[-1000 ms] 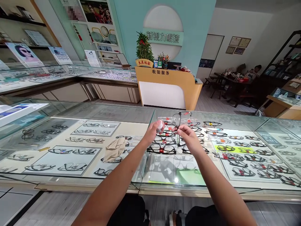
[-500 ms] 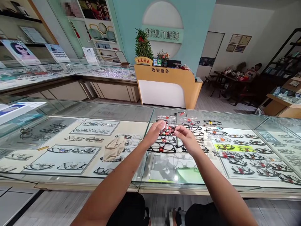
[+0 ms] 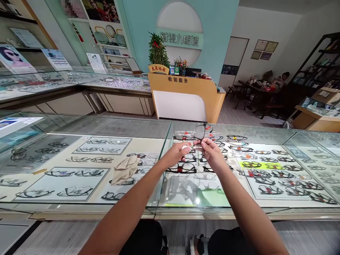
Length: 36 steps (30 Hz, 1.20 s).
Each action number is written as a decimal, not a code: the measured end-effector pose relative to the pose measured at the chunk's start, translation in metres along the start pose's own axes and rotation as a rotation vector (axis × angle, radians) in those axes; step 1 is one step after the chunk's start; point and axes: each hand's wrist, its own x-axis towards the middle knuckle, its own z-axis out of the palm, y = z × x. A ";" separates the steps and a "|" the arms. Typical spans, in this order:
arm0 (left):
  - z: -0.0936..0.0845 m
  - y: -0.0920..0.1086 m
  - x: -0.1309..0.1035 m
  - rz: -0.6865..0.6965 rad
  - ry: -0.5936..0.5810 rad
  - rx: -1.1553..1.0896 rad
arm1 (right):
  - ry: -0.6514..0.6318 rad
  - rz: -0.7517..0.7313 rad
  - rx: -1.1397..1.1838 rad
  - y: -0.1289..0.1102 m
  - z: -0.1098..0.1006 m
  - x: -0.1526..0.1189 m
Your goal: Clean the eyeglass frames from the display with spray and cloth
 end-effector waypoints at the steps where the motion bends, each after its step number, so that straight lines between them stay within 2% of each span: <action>1: -0.002 -0.001 0.001 0.014 0.029 0.009 | 0.001 -0.001 0.003 -0.001 0.000 0.000; 3: -0.010 -0.006 0.004 0.035 0.129 0.036 | 0.002 -0.007 0.002 -0.001 -0.001 0.000; 5: -0.022 -0.013 0.008 0.004 0.286 0.067 | 0.008 -0.016 0.004 -0.002 -0.002 -0.001; 9: -0.054 -0.038 0.015 -0.215 0.654 0.151 | 0.026 -0.022 0.006 -0.003 -0.005 -0.001; 12: -0.076 -0.059 0.016 -0.337 0.776 0.197 | 0.041 -0.033 -0.007 -0.004 -0.005 0.000; 18: -0.101 -0.089 0.011 -0.463 0.845 0.275 | 0.087 -0.058 -0.044 -0.005 -0.006 0.000; 27: -0.111 -0.114 0.010 -0.497 0.889 0.296 | 0.094 -0.085 -0.082 -0.003 -0.009 0.000; 32: -0.107 -0.107 0.009 -0.496 0.890 0.292 | 0.089 -0.074 -0.079 -0.003 -0.010 0.000; 36: -0.105 -0.076 0.003 -0.461 0.946 0.329 | 0.080 -0.061 -0.071 -0.004 -0.008 -0.001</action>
